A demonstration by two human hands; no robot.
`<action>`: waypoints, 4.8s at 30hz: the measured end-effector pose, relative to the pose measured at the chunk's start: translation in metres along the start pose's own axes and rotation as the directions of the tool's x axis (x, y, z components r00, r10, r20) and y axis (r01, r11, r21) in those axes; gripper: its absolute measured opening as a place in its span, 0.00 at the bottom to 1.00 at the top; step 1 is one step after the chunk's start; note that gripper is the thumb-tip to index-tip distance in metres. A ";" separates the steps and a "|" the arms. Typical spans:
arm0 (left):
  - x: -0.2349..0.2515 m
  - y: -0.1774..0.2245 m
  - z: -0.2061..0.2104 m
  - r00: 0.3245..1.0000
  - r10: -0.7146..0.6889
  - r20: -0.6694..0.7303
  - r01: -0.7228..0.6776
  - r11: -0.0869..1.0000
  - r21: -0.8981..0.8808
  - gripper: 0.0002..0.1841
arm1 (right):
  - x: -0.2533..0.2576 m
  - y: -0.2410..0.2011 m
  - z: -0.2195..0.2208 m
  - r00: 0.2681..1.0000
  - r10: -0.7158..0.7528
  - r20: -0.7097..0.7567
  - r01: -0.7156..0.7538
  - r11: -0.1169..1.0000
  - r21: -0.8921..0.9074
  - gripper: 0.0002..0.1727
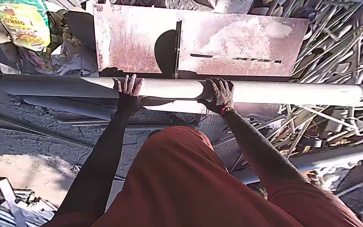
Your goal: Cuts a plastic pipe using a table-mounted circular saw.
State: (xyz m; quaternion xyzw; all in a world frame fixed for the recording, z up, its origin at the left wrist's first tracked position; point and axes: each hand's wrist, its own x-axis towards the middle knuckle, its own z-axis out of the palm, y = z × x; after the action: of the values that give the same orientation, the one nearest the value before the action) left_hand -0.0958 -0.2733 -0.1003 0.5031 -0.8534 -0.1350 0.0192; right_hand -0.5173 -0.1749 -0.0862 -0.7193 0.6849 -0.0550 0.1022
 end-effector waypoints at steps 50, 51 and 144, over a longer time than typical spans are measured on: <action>0.084 0.011 -0.039 0.928 -0.187 0.324 0.222 0.972 -0.074 0.69 | 0.093 -0.009 -0.037 0.920 0.333 0.208 -0.365 0.921 0.135 0.17; 0.085 0.010 -0.041 0.920 -0.187 0.345 0.223 0.972 -0.068 0.69 | 0.095 -0.009 -0.035 0.927 0.329 0.179 -0.353 0.927 0.127 0.19; 0.204 0.013 -0.044 0.949 -0.251 0.189 0.260 0.965 -0.024 0.41 | 0.186 0.013 -0.048 0.846 0.426 0.319 -0.406 0.904 -0.130 0.38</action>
State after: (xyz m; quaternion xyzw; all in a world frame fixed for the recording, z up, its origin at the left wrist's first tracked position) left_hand -0.2002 -0.4530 -0.0756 0.5939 -0.7758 -0.2028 -0.0653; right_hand -0.5302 -0.3645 -0.0539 -0.5548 0.7976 0.1134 0.2077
